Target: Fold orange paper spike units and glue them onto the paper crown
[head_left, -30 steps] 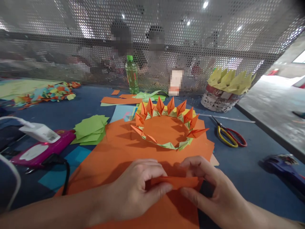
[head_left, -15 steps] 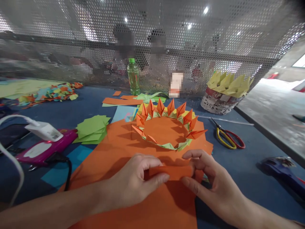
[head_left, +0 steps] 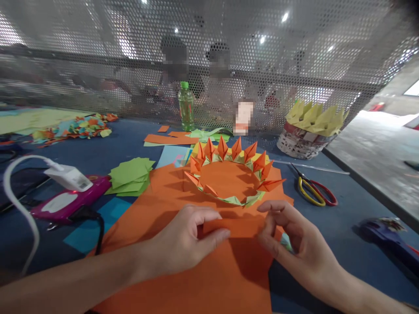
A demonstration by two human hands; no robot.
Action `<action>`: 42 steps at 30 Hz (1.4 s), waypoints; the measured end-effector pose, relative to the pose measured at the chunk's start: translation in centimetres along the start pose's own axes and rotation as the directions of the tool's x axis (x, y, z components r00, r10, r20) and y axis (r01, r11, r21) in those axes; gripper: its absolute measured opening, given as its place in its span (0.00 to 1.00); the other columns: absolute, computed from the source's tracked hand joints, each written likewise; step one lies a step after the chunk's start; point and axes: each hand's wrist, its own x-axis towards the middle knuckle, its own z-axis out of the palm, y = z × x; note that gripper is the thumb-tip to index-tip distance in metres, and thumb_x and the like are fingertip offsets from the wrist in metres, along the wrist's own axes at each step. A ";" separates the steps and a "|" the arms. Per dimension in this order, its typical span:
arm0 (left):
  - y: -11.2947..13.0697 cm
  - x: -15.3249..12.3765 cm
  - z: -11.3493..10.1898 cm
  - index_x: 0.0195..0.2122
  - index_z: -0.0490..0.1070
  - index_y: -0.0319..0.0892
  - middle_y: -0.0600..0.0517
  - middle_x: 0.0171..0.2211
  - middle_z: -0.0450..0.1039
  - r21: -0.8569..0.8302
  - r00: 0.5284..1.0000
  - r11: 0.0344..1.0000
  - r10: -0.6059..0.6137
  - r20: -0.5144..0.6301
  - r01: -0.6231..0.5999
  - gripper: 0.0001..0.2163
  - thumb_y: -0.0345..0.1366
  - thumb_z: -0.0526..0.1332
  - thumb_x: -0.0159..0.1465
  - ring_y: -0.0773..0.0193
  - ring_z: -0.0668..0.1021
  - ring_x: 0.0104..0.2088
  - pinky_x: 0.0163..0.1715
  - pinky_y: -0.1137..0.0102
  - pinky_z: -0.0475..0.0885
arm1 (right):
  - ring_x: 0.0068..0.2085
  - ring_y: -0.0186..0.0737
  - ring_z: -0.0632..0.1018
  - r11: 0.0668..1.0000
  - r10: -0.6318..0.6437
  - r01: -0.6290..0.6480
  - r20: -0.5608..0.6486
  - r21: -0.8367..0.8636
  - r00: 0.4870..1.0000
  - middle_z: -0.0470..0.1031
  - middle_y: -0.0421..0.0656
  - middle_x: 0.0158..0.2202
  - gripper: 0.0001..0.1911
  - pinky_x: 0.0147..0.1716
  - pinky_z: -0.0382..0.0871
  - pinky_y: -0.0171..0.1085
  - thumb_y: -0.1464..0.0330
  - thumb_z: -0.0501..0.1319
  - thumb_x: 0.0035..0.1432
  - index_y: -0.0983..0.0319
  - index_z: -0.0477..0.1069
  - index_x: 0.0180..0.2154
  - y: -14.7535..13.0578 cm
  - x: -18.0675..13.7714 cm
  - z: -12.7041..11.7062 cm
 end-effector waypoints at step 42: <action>0.5 0.3 -0.2 0.23 0.64 0.41 0.58 0.19 0.59 -0.071 0.995 0.994 -0.075 0.061 0.080 0.18 0.46 0.63 0.63 0.71 0.62 0.21 0.20 0.73 0.56 | 0.35 0.33 0.74 0.987 -0.001 0.014 0.079 -0.160 0.997 0.75 0.37 0.39 0.07 0.34 0.72 0.31 0.63 0.60 0.66 0.53 0.65 0.46 0.6 0.0 0.7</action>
